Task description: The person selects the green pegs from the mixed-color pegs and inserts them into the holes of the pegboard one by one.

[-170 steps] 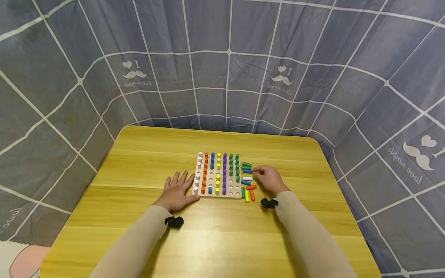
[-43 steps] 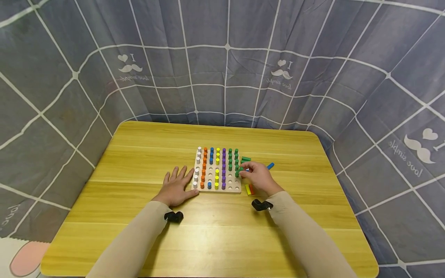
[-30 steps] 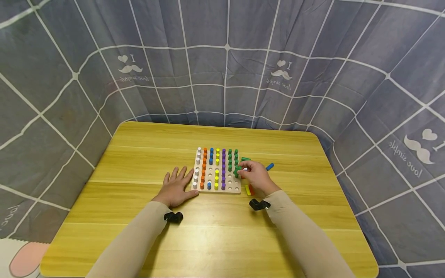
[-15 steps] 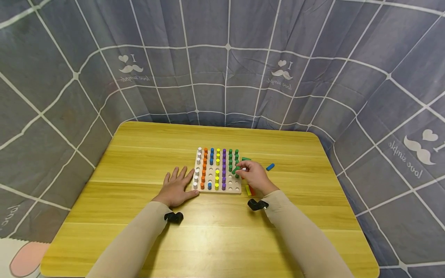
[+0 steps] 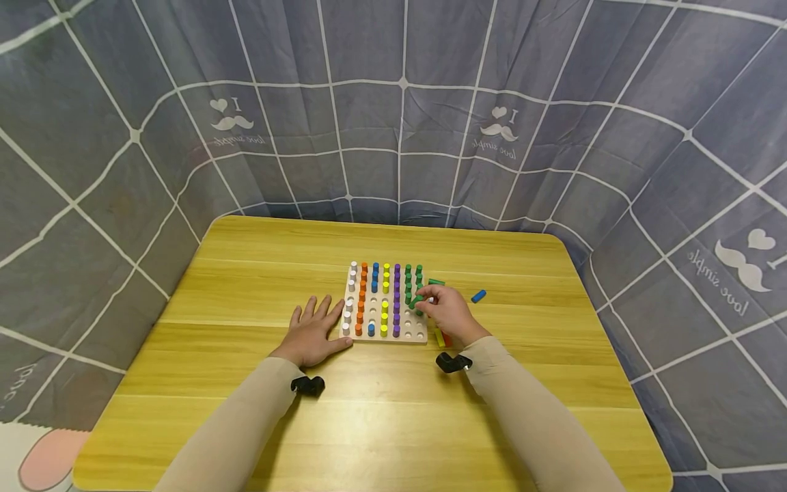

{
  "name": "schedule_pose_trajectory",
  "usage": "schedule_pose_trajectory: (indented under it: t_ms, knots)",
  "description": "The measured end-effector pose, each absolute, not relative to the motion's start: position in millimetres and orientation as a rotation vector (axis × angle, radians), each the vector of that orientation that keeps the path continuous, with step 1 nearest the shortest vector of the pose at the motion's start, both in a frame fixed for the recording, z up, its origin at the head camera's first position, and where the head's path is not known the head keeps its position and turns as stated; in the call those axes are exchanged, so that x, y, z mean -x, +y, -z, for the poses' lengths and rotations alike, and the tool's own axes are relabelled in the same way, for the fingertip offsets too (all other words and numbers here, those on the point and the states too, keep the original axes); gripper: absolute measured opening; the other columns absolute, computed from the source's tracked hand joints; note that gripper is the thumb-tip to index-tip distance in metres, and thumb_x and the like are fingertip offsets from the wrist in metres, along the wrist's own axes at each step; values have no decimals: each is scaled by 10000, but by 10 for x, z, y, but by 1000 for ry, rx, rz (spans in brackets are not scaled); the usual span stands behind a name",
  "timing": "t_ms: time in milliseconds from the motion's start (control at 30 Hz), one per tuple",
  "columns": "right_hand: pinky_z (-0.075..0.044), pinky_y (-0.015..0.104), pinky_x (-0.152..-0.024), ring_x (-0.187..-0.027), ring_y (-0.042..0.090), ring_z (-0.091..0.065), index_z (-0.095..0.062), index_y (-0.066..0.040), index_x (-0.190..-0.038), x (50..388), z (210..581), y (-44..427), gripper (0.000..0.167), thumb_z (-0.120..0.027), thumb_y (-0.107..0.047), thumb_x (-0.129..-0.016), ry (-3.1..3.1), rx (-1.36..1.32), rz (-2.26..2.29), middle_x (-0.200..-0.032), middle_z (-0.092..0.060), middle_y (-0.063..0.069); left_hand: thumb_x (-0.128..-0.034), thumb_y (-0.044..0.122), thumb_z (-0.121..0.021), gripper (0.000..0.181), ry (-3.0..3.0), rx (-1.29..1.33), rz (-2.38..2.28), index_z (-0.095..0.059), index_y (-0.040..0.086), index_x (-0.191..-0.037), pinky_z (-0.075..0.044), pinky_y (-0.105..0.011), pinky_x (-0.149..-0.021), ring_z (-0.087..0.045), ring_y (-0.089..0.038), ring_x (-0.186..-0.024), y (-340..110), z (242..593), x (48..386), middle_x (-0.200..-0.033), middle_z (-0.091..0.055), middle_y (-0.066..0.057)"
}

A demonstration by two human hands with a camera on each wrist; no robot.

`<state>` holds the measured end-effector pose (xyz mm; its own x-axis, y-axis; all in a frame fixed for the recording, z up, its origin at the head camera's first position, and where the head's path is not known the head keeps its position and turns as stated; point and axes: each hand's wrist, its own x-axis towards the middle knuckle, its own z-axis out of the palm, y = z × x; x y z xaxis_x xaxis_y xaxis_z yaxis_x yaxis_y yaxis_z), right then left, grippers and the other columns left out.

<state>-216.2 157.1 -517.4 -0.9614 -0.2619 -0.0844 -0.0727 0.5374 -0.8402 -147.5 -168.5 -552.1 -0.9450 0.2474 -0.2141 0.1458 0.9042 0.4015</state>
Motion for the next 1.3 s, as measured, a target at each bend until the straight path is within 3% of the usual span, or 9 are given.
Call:
schedule_pose_trajectory:
  t_ms: [867,1300]
  knots:
    - [-441,271,-623,-751,174,-543,-775,-112,-1150,2205,5298,1538,184,-772,-144,-969,2603,328,1386,-977,-719,36,-976,759,-511,963,2810,-288,-569,-116,282,-1714,42,-708,-1266,46,-467,-1634,-1687,5516,1484,-1784,-68,-151]
    - [-521,334,-791,-906,177,-605,-789,-116,-1135,2198,5312,1505,178,-784,-173,-967,2703,444,1211,-1102,-720,26,-977,747,-525,958,2817,-295,-587,-128,280,-1714,45,-710,-1263,48,-465,-1635,-1694,5540,1468,-1785,-70,-141]
